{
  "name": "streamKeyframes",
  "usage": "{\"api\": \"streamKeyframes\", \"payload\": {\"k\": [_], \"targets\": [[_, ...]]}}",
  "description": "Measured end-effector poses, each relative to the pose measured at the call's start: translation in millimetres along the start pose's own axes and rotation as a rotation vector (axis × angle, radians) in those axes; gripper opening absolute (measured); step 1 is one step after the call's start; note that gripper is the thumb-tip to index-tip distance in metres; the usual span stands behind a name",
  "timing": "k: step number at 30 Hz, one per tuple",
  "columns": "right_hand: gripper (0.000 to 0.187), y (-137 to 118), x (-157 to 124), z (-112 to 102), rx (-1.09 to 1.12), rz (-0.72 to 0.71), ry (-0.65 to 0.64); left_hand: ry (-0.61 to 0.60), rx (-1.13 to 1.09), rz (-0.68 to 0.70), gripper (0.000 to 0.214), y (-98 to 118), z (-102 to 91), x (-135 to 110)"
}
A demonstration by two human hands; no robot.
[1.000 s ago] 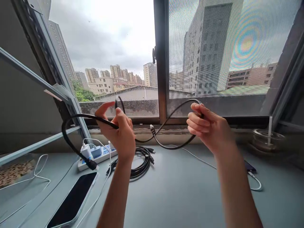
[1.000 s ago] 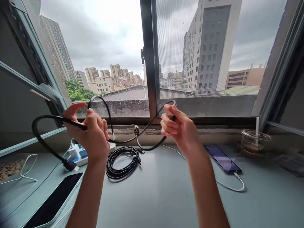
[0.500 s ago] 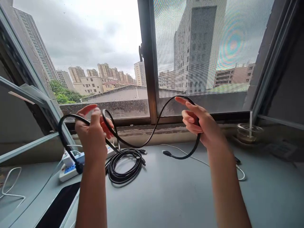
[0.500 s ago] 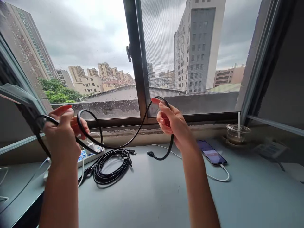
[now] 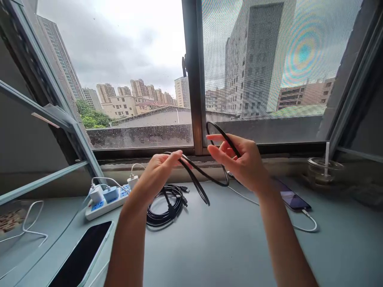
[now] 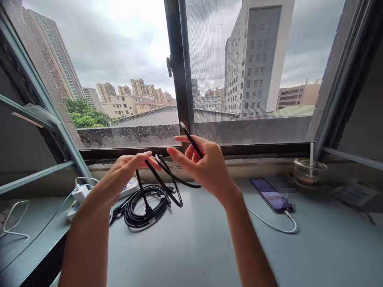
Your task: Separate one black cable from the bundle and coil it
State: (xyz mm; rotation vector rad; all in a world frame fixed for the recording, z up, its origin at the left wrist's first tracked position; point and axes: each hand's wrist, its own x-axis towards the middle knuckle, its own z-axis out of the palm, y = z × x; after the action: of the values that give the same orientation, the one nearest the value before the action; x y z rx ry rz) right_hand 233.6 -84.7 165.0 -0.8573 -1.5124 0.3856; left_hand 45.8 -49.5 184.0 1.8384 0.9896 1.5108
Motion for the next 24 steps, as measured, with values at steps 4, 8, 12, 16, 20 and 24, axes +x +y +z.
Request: {"api": "streamKeyframes", "payload": {"k": [4,8,12,16,20,24], "targets": [[0.062,1,-2,3,-0.077,-0.007,-0.185,-0.206,-0.014,-0.042,0.029,6,7.7,-4],[0.046,2,-2,5,-0.156,-0.033,-0.286,-0.275,-0.116,-0.043,0.025,10,9.7,-6],[0.026,2,0,9,-0.169,-0.059,-0.269,-0.251,-0.106,-0.027,0.03,9,6.9,-3],[0.023,10,6,7,-0.161,0.014,-0.166,-0.099,-0.088,-0.029,0.043,8,-2.7,1],[0.029,19,12,3,0.003,0.124,-0.052,-0.047,-0.222,0.038,0.045,6,-13.4,4],[0.049,18,14,4,0.248,0.167,0.014,-0.05,-0.282,0.101,0.037,2,-9.6,5]]}}
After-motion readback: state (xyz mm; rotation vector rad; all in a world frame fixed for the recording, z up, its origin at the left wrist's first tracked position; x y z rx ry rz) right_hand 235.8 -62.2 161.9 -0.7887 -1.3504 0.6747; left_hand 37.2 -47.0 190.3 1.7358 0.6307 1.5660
